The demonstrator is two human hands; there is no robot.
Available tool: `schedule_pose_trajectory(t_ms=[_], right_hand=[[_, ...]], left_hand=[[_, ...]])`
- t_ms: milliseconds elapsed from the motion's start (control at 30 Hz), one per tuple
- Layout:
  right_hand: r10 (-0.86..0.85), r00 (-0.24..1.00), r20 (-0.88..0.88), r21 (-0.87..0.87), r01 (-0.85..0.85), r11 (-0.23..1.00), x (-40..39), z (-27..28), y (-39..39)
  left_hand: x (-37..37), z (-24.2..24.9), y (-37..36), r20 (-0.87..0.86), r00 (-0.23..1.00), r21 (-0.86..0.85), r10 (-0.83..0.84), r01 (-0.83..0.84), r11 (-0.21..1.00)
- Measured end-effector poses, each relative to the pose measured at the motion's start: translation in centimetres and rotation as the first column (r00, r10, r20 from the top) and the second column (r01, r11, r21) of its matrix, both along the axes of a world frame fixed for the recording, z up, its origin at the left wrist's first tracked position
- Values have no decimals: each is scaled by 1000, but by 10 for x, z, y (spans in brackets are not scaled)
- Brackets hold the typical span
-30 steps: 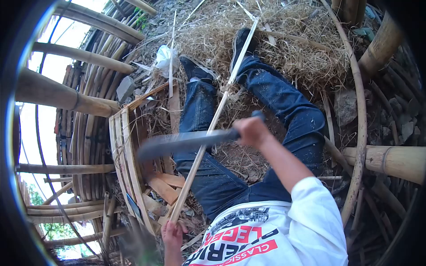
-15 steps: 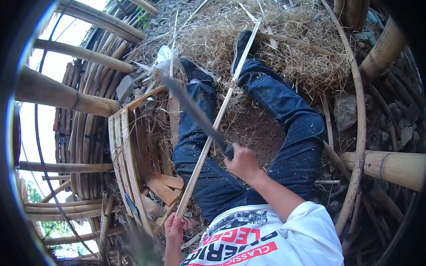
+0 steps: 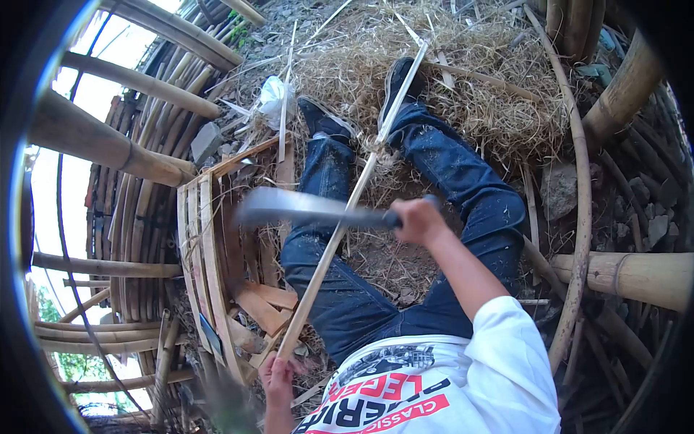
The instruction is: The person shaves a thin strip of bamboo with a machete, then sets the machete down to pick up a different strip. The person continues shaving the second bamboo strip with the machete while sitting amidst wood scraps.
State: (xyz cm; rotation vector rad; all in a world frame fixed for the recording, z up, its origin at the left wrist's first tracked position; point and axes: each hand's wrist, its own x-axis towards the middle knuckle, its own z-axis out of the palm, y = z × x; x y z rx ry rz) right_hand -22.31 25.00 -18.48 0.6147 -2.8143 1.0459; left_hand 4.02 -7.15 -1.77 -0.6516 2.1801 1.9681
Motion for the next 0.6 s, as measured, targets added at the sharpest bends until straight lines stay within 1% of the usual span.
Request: schedule_pose_trajectory(t_ms=[33, 67, 100, 133, 200, 233, 267, 300, 333, 367, 400, 467, 500, 533, 600], right_hand=[[-241, 968, 71, 84, 235, 968, -12, -3, 6], [-470, 875, 120, 178, 447, 877, -21, -7, 10], [-501, 839, 214, 124, 486, 865, -23, -1, 12], [-496, 843, 210, 121, 481, 868, -21, 3, 8], [-532, 806, 260, 25, 545, 838, -7, 19, -2], [-509, 810, 291, -8, 534, 846, 4, 29, -9], [-416, 895, 162, -16, 423, 906, 18, 21, -16], [-351, 920, 173, -53, 365, 930, 34, 18, -29], [-277, 941, 194, -48, 291, 955, 50, 21, -42], [-205, 951, 230, -90, 230, 969, 65, 25, -54], [-200, 950, 239, -96, 228, 969, 74, 30, -60], [3, 986, 165, -198, 30, 980, 86, 37, -67], [55, 994, 92, -220, -34, 975, 83, 36, -64], [60, 994, 96, -226, -37, 974, 75, 32, -58], [204, 973, -105, -168, -220, 961, 46, 19, -38]], left_hand=[[3, -1, -6, -15, 1000, -17, -14, 14, 1000], [6, -2, -8, -29, 999, -36, -26, 25, 999], [0, -3, 2, 35, 985, -181, -167, 171, 969], [2, -5, 9, 30, 987, -182, -161, 164, 970], [-5, -13, 16, -14, 996, 49, -86, 87, 995], [-6, -16, 14, -2, 996, 114, -86, 85, 990], [-8, -18, 14, 4, 996, 123, -92, 91, 988], [-9, -20, 14, 6, 995, 104, -96, 95, 990], [-10, -21, 12, 10, 995, 79, -97, 96, 992], [-12, -27, 8, -1, 997, 99, -73, 73, 992], [-12, -28, 6, 8, 998, 92, -70, 69, 993], [-12, -27, 3, -43, 998, 91, -42, 46, 995], [-13, -19, 4, -9, 999, 62, -47, 47, 997], [-11, -16, 5, -4, 999, 56, -42, 43, 998], [-11, -14, 8, -19, 993, -21, -120, 119, 993]])
